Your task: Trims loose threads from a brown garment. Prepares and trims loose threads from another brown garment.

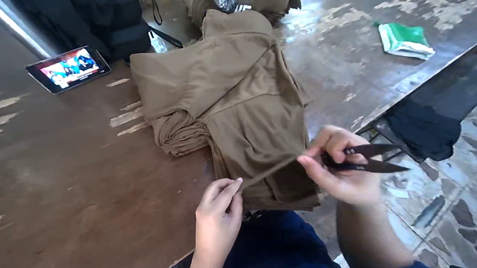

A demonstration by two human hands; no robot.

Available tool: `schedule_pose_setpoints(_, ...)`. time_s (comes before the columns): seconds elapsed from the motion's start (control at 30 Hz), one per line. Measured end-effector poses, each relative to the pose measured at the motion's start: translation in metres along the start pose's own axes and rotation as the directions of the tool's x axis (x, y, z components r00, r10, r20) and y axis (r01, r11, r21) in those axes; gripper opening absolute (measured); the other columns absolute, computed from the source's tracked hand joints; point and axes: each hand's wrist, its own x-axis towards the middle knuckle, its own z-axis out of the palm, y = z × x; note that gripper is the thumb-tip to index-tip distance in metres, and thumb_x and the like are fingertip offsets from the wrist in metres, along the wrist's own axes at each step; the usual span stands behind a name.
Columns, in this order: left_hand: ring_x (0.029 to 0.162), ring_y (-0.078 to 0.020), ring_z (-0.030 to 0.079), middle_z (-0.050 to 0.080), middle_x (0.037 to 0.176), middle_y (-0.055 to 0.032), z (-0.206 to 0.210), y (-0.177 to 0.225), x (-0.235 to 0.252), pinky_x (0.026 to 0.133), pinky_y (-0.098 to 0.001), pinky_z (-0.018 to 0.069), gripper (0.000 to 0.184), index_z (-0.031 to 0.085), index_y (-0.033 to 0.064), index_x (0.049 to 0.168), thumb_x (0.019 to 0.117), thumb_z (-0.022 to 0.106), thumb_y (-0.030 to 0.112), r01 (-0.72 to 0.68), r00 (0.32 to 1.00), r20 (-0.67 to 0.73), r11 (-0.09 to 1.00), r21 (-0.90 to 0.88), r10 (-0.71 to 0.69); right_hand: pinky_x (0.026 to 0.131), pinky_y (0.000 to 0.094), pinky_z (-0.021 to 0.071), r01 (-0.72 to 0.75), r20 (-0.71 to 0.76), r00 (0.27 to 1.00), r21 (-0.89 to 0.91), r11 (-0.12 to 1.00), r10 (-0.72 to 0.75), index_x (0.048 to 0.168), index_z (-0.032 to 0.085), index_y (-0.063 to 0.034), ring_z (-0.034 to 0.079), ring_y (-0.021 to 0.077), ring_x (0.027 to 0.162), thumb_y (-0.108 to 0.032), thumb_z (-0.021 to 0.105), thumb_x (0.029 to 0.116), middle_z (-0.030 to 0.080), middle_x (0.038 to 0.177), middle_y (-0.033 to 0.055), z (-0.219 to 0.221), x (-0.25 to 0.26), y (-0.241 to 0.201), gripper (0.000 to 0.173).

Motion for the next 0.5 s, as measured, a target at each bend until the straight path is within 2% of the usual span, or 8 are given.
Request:
schedule_pose_setpoints(0.1, 0.098, -0.0044, 0.071, 0.075, 0.108, -0.0113, 0.003, 0.002, 0.006, 0.088, -0.0162, 0.0558, 0.026, 0.071, -0.0078, 0.118, 0.0951, 0.061, 0.001, 0.171, 0.985, 0.032, 0.954, -0.245, -0.168, 0.06, 0.0182, 0.0493, -0.01, -0.122, 0.992, -0.282, 0.959, -0.025, 0.081, 0.048, -0.008, 0.057, 0.0064, 0.073, -0.006, 0.066, 0.0911, 0.058, 0.091, 0.0054, 0.039, 0.006, 0.018, 0.021)
schedule_pose_setpoints(0.13, 0.096, -0.0032, 0.07, 0.074, 0.11, -0.008, 0.001, 0.005, 0.01, 0.086, -0.0173, 0.0575, 0.031, 0.063, -0.0117, 0.125, 0.0959, 0.059, -0.003, 0.284, 0.957, 0.075, 0.851, -0.443, -0.28, 0.059, 0.0251, 0.0522, -0.052, -0.087, 0.996, -0.376, 0.925, 0.021, 0.082, 0.053, -0.0036, 0.06, 0.0128, 0.073, -0.006, 0.067, 0.0898, 0.06, 0.095, 0.0108, 0.051, 0.002, 0.025, 0.015)
schedule_pose_setpoints(0.2, 0.091, -0.0083, 0.072, 0.074, 0.107, -0.0043, -0.002, 0.009, 0.017, 0.08, -0.024, 0.0597, 0.042, 0.047, -0.0054, 0.136, 0.095, 0.056, -0.007, 0.43, 0.859, 0.205, 0.446, -0.785, -0.468, 0.06, 0.0374, 0.0567, -0.119, 0.017, 0.989, -0.467, 0.876, 0.144, 0.088, 0.064, 0.0025, 0.065, 0.0231, 0.072, -0.005, 0.068, 0.0851, 0.065, 0.098, 0.0174, 0.068, -0.009, 0.034, 0.009)
schedule_pose_setpoints(0.23, 0.092, -0.0113, 0.073, 0.074, 0.108, -0.0055, -0.001, 0.009, 0.018, 0.082, -0.0269, 0.0604, 0.046, 0.044, -0.0001, 0.137, 0.0937, 0.055, -0.008, 0.431, 0.821, 0.256, 0.26, -0.864, -0.51, 0.06, 0.0351, 0.0557, -0.118, 0.042, 0.987, -0.477, 0.871, 0.157, 0.087, 0.065, 0.0012, 0.065, 0.0219, 0.071, -0.009, 0.067, 0.0856, 0.066, 0.094, 0.016, 0.07, -0.013, 0.036, 0.011)
schedule_pose_setpoints(0.3, 0.095, -0.016, 0.074, 0.074, 0.11, -0.0083, 0.003, 0.008, 0.015, 0.086, -0.0321, 0.0611, 0.043, 0.048, 0.0064, 0.131, 0.0925, 0.064, -0.004, 0.35, 0.811, 0.255, 0.088, -0.933, -0.527, 0.063, 0.0218, 0.0497, -0.137, 0.07, 0.983, -0.357, 0.924, 0.172, 0.085, 0.06, -0.0009, 0.058, 0.0118, 0.072, -0.019, 0.068, 0.0914, 0.062, 0.089, 0.0116, 0.063, -0.021, 0.034, 0.021)
schedule_pose_setpoints(0.37, 0.103, -0.016, 0.072, 0.074, 0.115, -0.0071, 0.009, 0.007, 0.007, 0.093, -0.0342, 0.0593, 0.035, 0.062, 0.0123, 0.124, 0.0911, 0.074, 0.008, 0.255, 0.862, 0.166, 0.128, -0.958, -0.479, 0.067, 0.0152, 0.0458, -0.164, 0.13, 0.974, -0.168, 0.972, 0.187, 0.09, 0.054, -0.0006, 0.054, 0.005, 0.077, -0.028, 0.064, 0.0989, 0.058, 0.091, 0.01, 0.051, -0.027, 0.028, 0.03)
schedule_pose_setpoints(0.43, 0.11, -0.0103, 0.068, 0.07, 0.122, 0.0009, 0.015, 0.006, 0.002, 0.097, -0.0289, 0.0568, 0.036, 0.068, 0.0182, 0.124, 0.0898, 0.077, 0.012, 0.188, 0.928, 0.052, 0.342, -0.921, -0.37, 0.074, 0.0158, 0.0482, -0.176, 0.223, 0.957, -0.065, 0.982, 0.186, 0.099, 0.048, -0.0028, 0.055, 0.0038, 0.085, -0.04, 0.049, 0.1072, 0.053, 0.098, 0.0083, 0.041, -0.033, 0.016, 0.038)
schedule_pose_setpoints(0.5, 0.11, -0.009, 0.068, 0.068, 0.126, 0.0031, 0.021, 0.007, -0.001, 0.095, -0.0271, 0.0583, 0.042, 0.073, 0.0183, 0.122, 0.0841, 0.081, 0.003, 0.147, 0.939, -0.047, 0.523, -0.839, -0.34, 0.073, 0.0188, 0.0505, -0.177, 0.295, 0.937, -0.064, 0.982, 0.189, 0.103, 0.047, -0.0055, 0.057, 0.0051, 0.085, -0.051, 0.04, 0.1084, 0.054, 0.097, 0.0068, 0.037, -0.04, 0.004, 0.046)
